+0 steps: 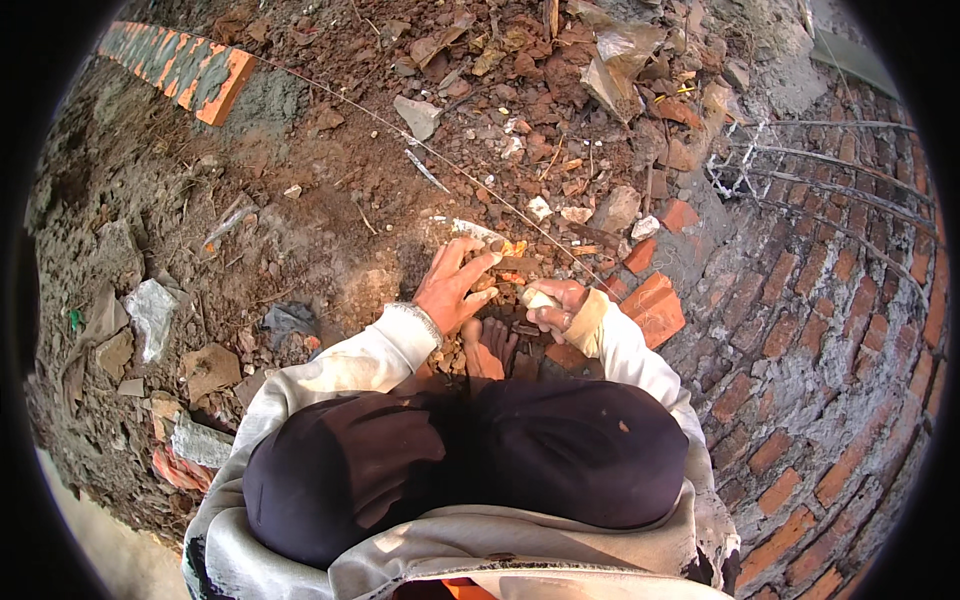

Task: The person scoops mortar from a bucket and spreads it onto a line of bricks on the ground using a trowel. They repeatedly apply mortar to the joints between bricks and smooth the surface.

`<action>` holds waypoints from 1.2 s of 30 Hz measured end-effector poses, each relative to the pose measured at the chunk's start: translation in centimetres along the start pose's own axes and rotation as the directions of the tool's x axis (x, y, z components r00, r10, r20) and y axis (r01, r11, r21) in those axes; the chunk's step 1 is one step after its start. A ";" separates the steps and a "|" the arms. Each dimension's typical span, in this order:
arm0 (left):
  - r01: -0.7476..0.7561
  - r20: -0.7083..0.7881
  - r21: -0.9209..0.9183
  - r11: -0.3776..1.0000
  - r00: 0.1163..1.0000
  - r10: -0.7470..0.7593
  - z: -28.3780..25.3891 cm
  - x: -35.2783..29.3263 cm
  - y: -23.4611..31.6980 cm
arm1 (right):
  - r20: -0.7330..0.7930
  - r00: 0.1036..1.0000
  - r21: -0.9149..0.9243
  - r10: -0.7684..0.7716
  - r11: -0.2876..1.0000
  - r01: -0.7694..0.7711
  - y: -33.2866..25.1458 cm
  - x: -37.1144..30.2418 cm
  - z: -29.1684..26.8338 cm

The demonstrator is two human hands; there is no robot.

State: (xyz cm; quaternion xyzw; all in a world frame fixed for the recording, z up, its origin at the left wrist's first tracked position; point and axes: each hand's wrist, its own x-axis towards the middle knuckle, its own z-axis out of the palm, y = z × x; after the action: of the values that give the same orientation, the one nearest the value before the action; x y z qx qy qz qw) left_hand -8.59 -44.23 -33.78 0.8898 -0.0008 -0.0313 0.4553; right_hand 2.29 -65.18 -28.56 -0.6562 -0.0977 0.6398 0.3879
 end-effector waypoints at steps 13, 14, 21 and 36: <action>0.098 -0.397 0.052 0.994 0.915 -0.069 -7.8 9.7 -2.0 | -0.682 0.352 -0.693 -0.641 0.721 -0.029 -1.8 -5.1 -6.6; 0.306 -0.374 0.140 0.942 0.897 -0.236 -7.3 7.7 -5.2 | -0.696 0.342 -0.665 -0.631 0.747 0.025 -2.3 -4.3 -5.3; 0.582 0.194 0.276 0.765 0.746 -0.637 -1.8 -0.9 -5.7 | -0.360 0.787 -0.761 -0.500 0.646 0.063 -3.4 8.2 3.5; 0.527 0.274 0.286 0.800 0.756 -0.595 -2.6 -0.9 -7.5 | -0.258 0.912 -0.811 -0.319 0.585 -0.025 -6.2 12.9 2.5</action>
State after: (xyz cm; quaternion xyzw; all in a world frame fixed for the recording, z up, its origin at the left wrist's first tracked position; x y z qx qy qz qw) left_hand -9.56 -37.71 -38.25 0.8677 0.1830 -0.3244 0.3293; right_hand 4.36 -51.99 -34.18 -0.8587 -0.3524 0.3534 0.1163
